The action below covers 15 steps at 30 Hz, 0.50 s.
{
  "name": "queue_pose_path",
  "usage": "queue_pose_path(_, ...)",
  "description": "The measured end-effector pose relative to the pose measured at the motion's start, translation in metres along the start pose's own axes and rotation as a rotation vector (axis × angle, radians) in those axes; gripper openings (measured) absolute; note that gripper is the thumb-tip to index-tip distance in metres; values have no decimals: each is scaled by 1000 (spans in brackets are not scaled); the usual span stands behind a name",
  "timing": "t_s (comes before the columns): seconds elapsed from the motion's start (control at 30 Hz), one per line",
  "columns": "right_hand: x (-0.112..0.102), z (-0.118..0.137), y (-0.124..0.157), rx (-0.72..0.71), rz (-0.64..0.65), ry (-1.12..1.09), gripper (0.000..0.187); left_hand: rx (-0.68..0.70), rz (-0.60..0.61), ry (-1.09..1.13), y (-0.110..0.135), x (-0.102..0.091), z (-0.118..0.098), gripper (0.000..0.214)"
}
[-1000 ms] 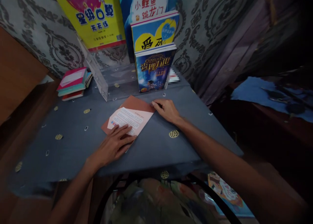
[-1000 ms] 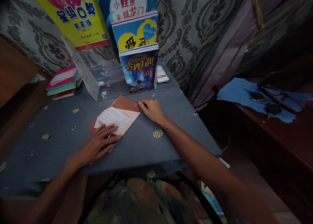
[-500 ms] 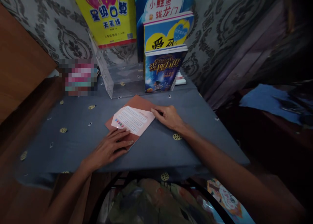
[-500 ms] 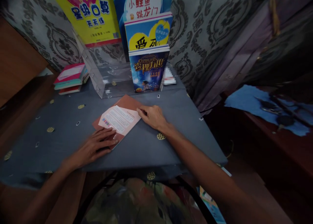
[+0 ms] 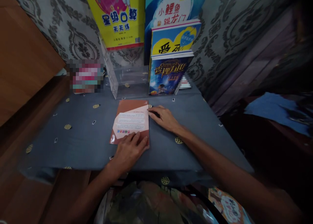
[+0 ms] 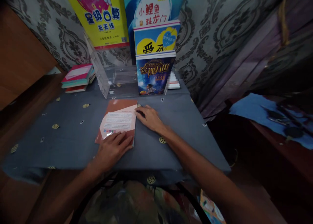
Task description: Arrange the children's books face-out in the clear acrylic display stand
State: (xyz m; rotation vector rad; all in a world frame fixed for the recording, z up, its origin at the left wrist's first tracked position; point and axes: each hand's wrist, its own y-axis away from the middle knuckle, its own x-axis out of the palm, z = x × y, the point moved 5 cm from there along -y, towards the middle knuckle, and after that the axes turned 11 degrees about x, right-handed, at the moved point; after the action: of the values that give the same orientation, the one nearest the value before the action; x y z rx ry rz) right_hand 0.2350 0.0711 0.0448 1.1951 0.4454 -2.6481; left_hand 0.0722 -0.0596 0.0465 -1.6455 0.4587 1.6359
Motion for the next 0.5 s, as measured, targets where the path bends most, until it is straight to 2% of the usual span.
queue_pose_path(0.13, 13, 3, -16, -77, 27, 18, 34, -84, 44, -39, -24, 3, -6, 34)
queue_pose_path(0.27, 22, 5, -18, -142, 50, 90, 37, -102, 36, -107, -28, 2, -8, 31)
queue_pose_path(0.37, 24, 6, -4, -172, 54, 159, 40, -62, -40, -111, -20, 0, -9, 29)
queue_pose_path(0.5, 23, 8, 28, -202, 62, 173, 41, -47, -111, -64, -9, 0, -8, 29)
